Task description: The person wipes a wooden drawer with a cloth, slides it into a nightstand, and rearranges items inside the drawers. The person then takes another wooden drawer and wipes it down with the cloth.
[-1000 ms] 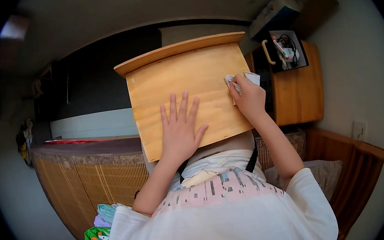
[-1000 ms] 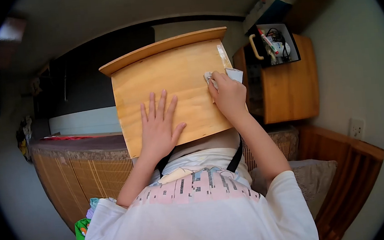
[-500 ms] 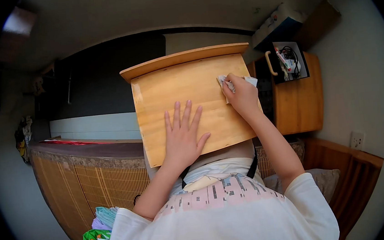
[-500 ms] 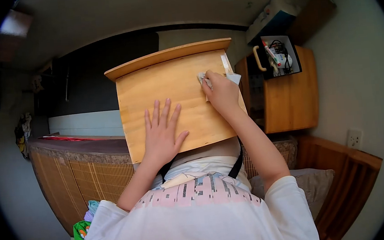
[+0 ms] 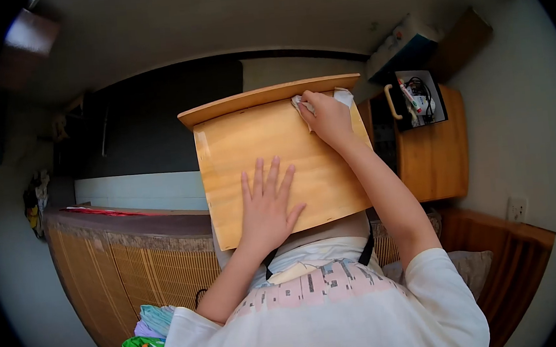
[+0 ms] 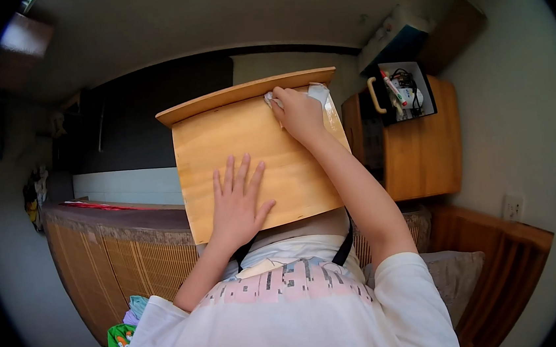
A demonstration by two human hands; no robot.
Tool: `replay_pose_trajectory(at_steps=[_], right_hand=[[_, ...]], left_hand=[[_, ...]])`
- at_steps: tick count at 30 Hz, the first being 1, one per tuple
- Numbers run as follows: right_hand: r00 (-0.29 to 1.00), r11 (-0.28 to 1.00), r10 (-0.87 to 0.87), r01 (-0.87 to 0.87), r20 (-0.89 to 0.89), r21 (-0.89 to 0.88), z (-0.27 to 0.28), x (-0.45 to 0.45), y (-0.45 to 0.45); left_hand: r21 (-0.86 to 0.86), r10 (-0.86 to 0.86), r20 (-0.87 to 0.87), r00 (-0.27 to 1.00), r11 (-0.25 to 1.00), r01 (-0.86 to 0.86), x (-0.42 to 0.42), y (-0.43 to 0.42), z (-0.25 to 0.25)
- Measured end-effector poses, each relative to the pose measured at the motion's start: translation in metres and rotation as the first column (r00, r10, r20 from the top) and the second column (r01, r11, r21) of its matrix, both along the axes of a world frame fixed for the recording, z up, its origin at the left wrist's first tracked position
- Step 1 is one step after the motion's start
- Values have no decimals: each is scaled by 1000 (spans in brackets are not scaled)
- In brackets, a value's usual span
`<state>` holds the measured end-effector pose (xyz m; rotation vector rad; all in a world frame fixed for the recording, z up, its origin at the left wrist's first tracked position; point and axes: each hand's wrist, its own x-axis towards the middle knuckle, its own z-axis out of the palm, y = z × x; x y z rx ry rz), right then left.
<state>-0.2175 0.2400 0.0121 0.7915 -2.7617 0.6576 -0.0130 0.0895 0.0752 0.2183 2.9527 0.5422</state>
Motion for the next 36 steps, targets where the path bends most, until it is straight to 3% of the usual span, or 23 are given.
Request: replay_pose_trajectory(at_steps=[2, 3, 8, 10, 15, 17, 19, 22, 25, 30, 34, 36], right_hand=[[999, 998, -51, 51, 6, -45, 6, -20, 10], [990, 996, -47, 57, 134, -70, 12, -23, 18], [956, 981, -181, 191, 229, -19, 24, -7, 40], [980, 991, -21, 47, 199, -125, 31, 21, 58], [949, 993, 85, -55, 304, -107, 50, 66, 89], [975, 995, 24, -3, 223, -95, 38, 34, 81], [997, 996, -73, 73, 7, -52, 17, -10, 74], [992, 993, -80, 88, 99, -77, 14, -23, 75], [983, 982, 85, -56, 165, -178, 26, 29, 94], [957, 982, 142, -104, 251, -160, 40, 85, 122], [984, 986, 49, -20, 171, -165, 21, 16, 97], [976, 987, -32, 64, 217, -145, 14, -26, 87]], left_hand=[[-12, 7, -8, 1000, 1000, -7, -2, 0, 0], [-11, 10, -14, 1000, 1000, -10, -3, -1, 0], [8, 9, -19, 1000, 1000, -9, 1, -3, -1], [13, 11, -14, 1000, 1000, -11, 2, -3, 1], [8, 3, 8, 1000, 1000, -3, 4, -2, -4], [-1, -3, -35, 999, 1000, 3, 2, -3, -3], [-1, -13, -29, 1000, 1000, 13, 3, -3, 0], [-8, -10, -20, 1000, 1000, 10, 1, -3, 1], [-9, 12, -7, 1000, 1000, -13, 0, -1, 1], [-18, 1, 16, 1000, 1000, -1, 4, -3, 0], [-16, -19, -6, 1000, 1000, 19, 2, -3, 4], [-16, -22, -17, 1000, 1000, 22, 0, -2, 4]])
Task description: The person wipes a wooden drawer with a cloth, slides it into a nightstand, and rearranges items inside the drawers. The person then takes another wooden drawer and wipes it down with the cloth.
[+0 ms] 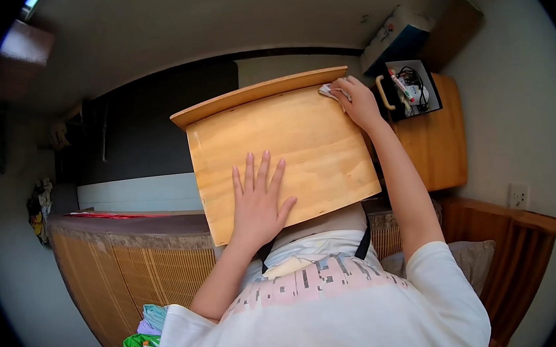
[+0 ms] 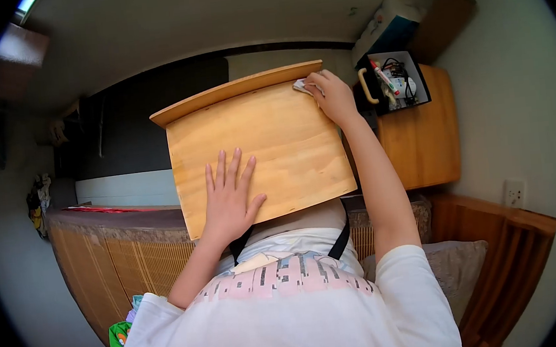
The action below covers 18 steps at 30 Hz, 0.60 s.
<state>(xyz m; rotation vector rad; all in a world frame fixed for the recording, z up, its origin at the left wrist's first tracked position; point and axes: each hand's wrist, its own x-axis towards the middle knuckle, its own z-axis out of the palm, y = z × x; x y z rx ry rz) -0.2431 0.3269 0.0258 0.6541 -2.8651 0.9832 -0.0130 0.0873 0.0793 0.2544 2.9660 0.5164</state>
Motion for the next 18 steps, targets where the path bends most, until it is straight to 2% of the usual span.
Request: replay_pose_trajectory(at_steps=[4, 8, 12, 14, 16, 18], right_hand=[[996, 995, 53, -59, -71, -82, -10, -1, 4], [987, 984, 128, -115, 97, -136, 14, 88, 44], [980, 991, 123, -114, 157, -68, 40, 166, 75], [982, 991, 137, -134, 134, -27, 50, 178, 74], [973, 976, 213, -216, 87, 25, 57, 179, 63], [930, 932, 362, -362, 57, -7, 52, 166, 41]], left_hand=[[-11, 28, 17, 999, 1000, -28, 2, 3, -1], [-56, 44, 35, 998, 998, -42, 4, 1, -5], [-51, 18, 44, 999, 999, -15, 7, -1, -4], [-42, 10, 38, 999, 999, -8, 6, -2, -4], [-35, 4, 30, 1000, 999, -3, 5, -2, -3], [-30, 2, 22, 1000, 1000, -2, 4, 0, -2]])
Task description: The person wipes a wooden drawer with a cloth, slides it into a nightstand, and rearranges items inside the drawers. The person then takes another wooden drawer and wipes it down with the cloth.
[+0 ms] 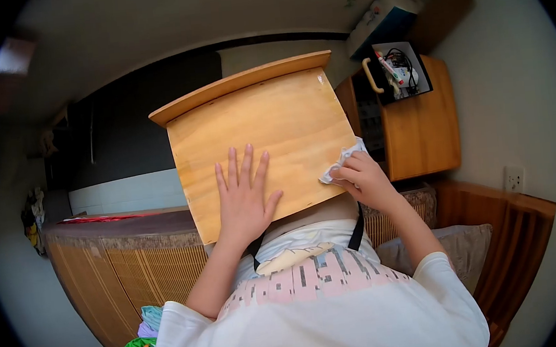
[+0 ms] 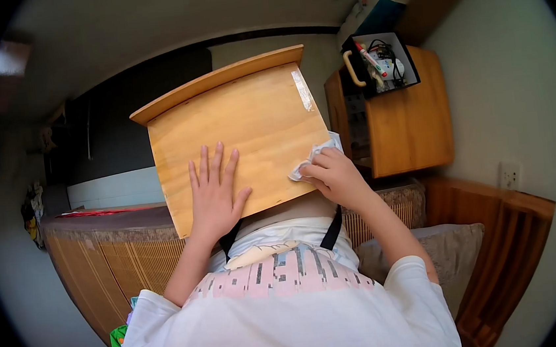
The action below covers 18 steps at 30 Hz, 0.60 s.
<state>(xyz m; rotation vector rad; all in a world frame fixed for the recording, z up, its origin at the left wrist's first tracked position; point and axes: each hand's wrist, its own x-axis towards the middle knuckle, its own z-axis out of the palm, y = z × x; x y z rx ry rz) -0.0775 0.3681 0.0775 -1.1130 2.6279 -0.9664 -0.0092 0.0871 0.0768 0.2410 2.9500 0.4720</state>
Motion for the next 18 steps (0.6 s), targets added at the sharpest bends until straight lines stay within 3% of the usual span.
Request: replay_pose_trajectory(at_steps=[2, 4, 5, 6, 9, 10, 13, 16, 18], right_hand=[[999, 999, -47, 47, -26, 16, -5, -30, -16], [956, 962, -269, 272, -114, 8, -26, -63, -22], [941, 950, -302, 311, -153, 38, -27, -64, -27], [939, 965, -256, 260, -227, -13, -26, -57, -34], [986, 992, -51, 69, -161, 109, -11, 3, -35], [987, 992, -54, 70, -152, 109, -11, 10, -27], [904, 921, -374, 388, -205, 32, -18, 20, 6], [823, 841, -491, 533, -285, 91, -12, 40, -21], [933, 945, -311, 323, -182, 43, -9, 54, -55]], left_hand=[[3, 6, -8, 1000, 1000, -6, 0, 1, -1], [4, 13, -15, 1000, 1000, -12, 0, 2, -1], [8, 14, -23, 1000, 1000, -13, -1, 2, -1], [5, 19, -28, 999, 1000, -18, -2, 2, -1], [-14, 13, 1, 1000, 1000, -13, -2, 2, -2], [-14, 15, -5, 1000, 1000, -15, -1, 2, -2], [-13, 8, -6, 1000, 1000, -8, 0, 3, -2], [-13, 9, -21, 1000, 1000, -10, -1, 3, -3], [-17, 5, -19, 1000, 1000, -6, 0, 2, -4]])
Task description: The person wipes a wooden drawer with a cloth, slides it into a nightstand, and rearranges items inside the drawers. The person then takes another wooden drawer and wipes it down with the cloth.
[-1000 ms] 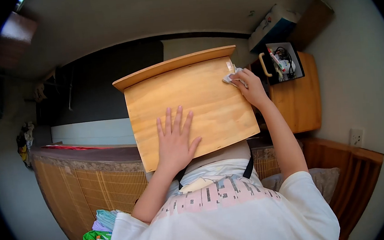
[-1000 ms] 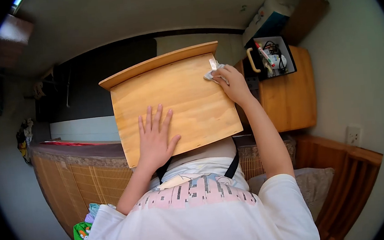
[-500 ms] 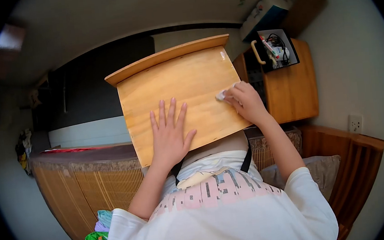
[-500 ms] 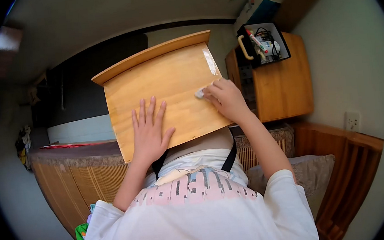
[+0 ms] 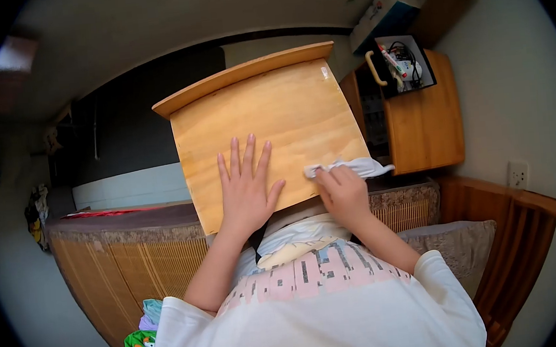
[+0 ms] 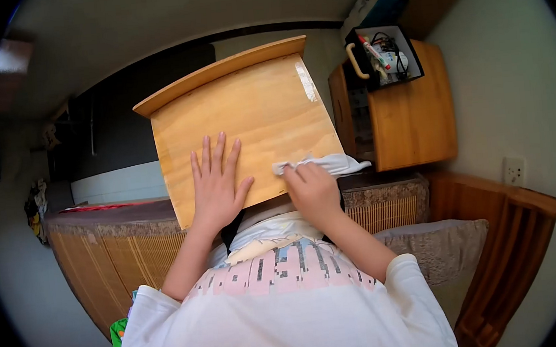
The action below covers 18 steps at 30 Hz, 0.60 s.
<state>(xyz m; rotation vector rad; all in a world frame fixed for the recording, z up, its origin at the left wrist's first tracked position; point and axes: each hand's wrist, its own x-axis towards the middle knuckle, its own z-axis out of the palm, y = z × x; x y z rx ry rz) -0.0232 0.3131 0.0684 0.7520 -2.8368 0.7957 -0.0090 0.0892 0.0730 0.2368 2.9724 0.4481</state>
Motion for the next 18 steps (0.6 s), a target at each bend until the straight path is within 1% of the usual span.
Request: replay_pose_trajectory(at_steps=[2, 3, 5, 6, 8, 10, 11, 12, 14, 16, 18], right_hand=[[985, 984, 172, -172, -6, -44, 5, 4, -12], [986, 985, 167, -167, -11, -45, 5, 0, -6], [999, 999, -36, 36, -16, -33, 2, -13, 26], [984, 984, -177, 177, -27, -28, -4, -16, 42], [972, 975, -222, 223, -79, 8, -4, -19, 52], [990, 992, -119, 121, -81, 20, -2, -13, 29], [1000, 999, -2, 1, -15, -39, 1, -10, 10], [992, 993, 121, -121, 25, -19, 4, -10, -5], [985, 982, 170, -167, 35, -85, 1, -38, -15], [1000, 997, -2, 2, -1, -79, -14, -85, -9], [982, 983, -183, 182, -46, -11, -36, -131, -11]], left_hand=[[8, -6, -9, 1000, 1000, 6, -1, 0, 2], [6, -11, -14, 1000, 1000, 11, -3, 0, 3], [13, 1, 0, 1000, 1000, -1, -2, 4, 3], [17, 1, 0, 1000, 1000, -1, -2, 4, 3], [-9, 4, 3, 1000, 1000, -4, -2, 3, 2], [-13, 1, 1, 1000, 1000, -1, -2, 1, 1], [-16, -4, -1, 1000, 1000, 4, -1, 1, 0], [-17, -2, -2, 1000, 1000, 2, 0, 1, 0], [1, -5, 7, 1000, 1000, 5, -1, 0, 1], [1, 0, 2, 1000, 1000, 0, -1, 0, 1], [12, -2, -5, 1000, 1000, 2, -1, 2, 3]])
